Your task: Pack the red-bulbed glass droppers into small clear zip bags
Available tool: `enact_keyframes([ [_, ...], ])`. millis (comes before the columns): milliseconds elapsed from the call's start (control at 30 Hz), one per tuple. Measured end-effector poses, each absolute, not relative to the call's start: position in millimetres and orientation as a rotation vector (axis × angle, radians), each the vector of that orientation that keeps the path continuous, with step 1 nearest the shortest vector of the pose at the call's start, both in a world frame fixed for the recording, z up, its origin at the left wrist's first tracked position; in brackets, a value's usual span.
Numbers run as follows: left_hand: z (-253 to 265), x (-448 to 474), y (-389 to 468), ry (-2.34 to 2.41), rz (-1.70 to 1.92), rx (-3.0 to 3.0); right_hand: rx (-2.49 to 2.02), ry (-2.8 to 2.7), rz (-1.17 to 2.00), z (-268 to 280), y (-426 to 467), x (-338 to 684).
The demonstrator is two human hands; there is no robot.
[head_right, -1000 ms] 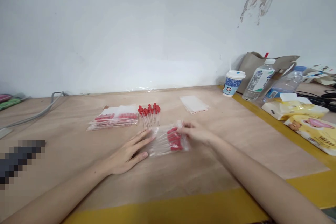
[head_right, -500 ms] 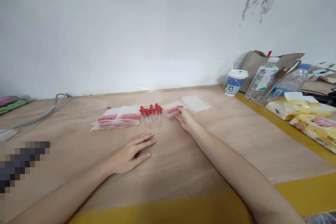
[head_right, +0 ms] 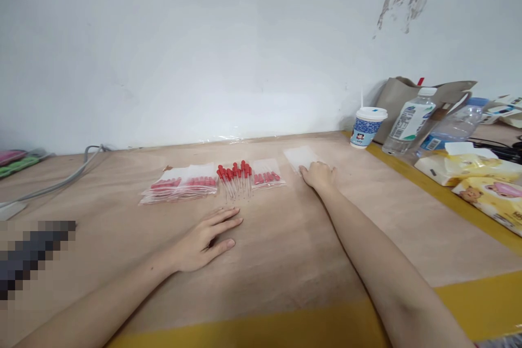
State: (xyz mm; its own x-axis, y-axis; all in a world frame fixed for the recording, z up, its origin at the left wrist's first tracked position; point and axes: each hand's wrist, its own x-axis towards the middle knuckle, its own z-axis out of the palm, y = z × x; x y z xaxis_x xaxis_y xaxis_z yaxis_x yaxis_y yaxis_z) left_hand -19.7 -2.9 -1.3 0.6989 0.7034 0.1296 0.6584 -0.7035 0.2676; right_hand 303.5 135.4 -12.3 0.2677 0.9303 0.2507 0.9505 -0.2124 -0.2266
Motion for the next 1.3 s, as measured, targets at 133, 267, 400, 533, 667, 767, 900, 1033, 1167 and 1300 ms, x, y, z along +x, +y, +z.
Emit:
enact_keyframes([
  [133, -1.5, -19.8, -3.1, 1.097, 0.337, 2.706, -2.264, -1.650, -0.068, -24.2, 140.0, 302.9],
  [267, 0.0, -19.5, -3.5, 1.104, 0.331, 2.705, -2.277, -1.570, -0.060, -23.1, 144.4, 303.9],
  [400, 1.5, -19.1, -4.6, 1.105, 0.333, 2.699, -2.285, -1.486, -0.057, -23.9, 146.2, 301.9],
  [533, 0.8, -19.5, -4.0, 1.098, 0.347, 2.697, -2.270, -1.455, -0.043, -26.8, 145.2, 299.9],
  [667, -1.0, -20.3, -2.7, 1.094, 0.352, 2.699, -2.238, -1.435, -0.029, -27.9, 144.2, 302.9],
  [767, -1.1, -20.4, -2.8, 1.093, 0.355, 2.691, -2.218, -1.431, -0.029, -27.8, 144.7, 307.0],
  [900, 1.3, -19.5, -4.3, 1.108, 0.338, 2.670, -2.215, -1.453, -0.009, -27.3, 146.8, 310.4],
  [1033, 3.5, -19.0, -5.2, 1.112, 0.337, 2.669, -2.226, -1.452, -0.023, -28.0, 149.0, 310.5],
  [1167, 3.2, -19.6, -4.9, 1.129, 0.328, 2.669, -2.214, -1.482, -0.028, -29.4, 149.0, 310.1],
  [1300, 1.3, -20.8, -3.7, 1.121, 0.331, 2.674, -2.185, -1.508, -0.035, -28.3, 144.6, 308.7],
])
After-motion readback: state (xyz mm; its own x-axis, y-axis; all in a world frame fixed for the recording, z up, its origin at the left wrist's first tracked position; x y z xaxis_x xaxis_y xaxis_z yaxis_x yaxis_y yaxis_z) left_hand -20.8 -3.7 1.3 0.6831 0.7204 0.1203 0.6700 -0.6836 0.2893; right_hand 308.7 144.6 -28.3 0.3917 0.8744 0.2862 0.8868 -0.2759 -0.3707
